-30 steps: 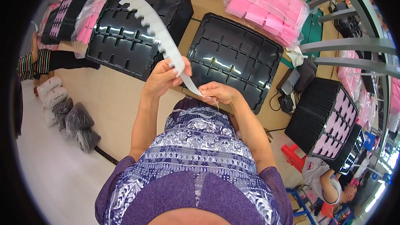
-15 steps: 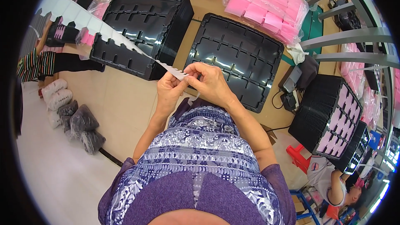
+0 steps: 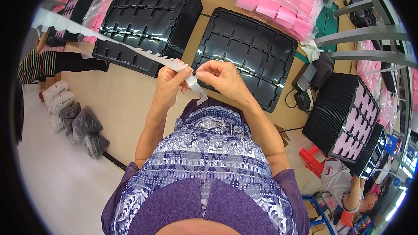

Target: The person places pink foam inserts into black trays, stacks the trays, and peels adhesive pieces from a strip to apply them onto the trays by hand.

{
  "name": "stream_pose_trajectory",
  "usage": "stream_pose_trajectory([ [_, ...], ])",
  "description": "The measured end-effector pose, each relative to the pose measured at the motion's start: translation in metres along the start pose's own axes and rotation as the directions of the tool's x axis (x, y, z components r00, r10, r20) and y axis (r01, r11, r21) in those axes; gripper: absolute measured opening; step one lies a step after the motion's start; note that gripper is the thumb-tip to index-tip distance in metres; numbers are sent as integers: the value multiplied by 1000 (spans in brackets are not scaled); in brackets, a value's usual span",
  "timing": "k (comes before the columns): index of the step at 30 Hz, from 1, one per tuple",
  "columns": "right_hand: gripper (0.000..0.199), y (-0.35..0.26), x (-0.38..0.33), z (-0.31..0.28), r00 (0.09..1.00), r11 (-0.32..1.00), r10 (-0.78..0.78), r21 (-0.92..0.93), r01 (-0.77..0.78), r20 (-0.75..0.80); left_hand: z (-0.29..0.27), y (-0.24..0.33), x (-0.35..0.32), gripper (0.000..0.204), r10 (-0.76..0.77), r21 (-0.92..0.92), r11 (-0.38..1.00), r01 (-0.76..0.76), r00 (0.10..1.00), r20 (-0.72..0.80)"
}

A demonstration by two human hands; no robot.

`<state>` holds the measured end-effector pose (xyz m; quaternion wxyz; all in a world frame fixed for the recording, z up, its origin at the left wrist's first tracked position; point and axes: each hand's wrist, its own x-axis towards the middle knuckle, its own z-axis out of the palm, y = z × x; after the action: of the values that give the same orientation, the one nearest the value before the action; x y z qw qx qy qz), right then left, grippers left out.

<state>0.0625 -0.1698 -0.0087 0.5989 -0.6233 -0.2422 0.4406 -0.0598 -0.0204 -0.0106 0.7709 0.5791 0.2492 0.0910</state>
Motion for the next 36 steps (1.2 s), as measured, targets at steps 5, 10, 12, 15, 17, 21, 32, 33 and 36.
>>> stream_pose_trajectory([
  [5, 16, -10, -3, 4, 995, 976, -40, -218, 19, -91, 4, -4, 2, 13, 13, 50, 999, -13, 1000, 0],
  [10, 14, -13, -1, 8, 981, 952, -124, -298, 74, -150, 10, -13, 7, 16, 82, -1, 997, -82, 995, -63],
  [12, 10, -9, 1, 11, 957, 905, -241, -393, 160, -164, 12, -14, 8, 16, 92, -16, 995, -94, 990, -106],
  [15, 11, 9, 10, 11, 779, 583, -624, -697, 418, -55, 16, -16, 13, 16, 54, -38, 997, -61, 984, -169],
  [17, 15, 15, 13, 11, 581, 241, -804, -825, 511, 125, 19, -17, 19, 16, 55, -82, 994, -73, 978, -203],
  [21, 16, 15, 18, 8, 500, 221, -849, -743, 631, 172, 12, -19, 29, 18, 48, -74, 995, -70, 962, -271],
  [32, 17, 84, 161, -101, 854, 770, -292, -635, -56, -431, -52, -93, -30, 27, -168, 499, 825, 265, 958, -232],
  [33, 17, 86, 171, -104, 854, 769, -294, -637, -56, -429, -50, -92, -30, 29, -187, 487, 824, 289, 951, -247],
  [36, 18, 96, 186, -109, 857, 684, -282, -717, -136, -431, -45, -85, -23, 25, -178, 381, 888, 257, 957, -229],
])
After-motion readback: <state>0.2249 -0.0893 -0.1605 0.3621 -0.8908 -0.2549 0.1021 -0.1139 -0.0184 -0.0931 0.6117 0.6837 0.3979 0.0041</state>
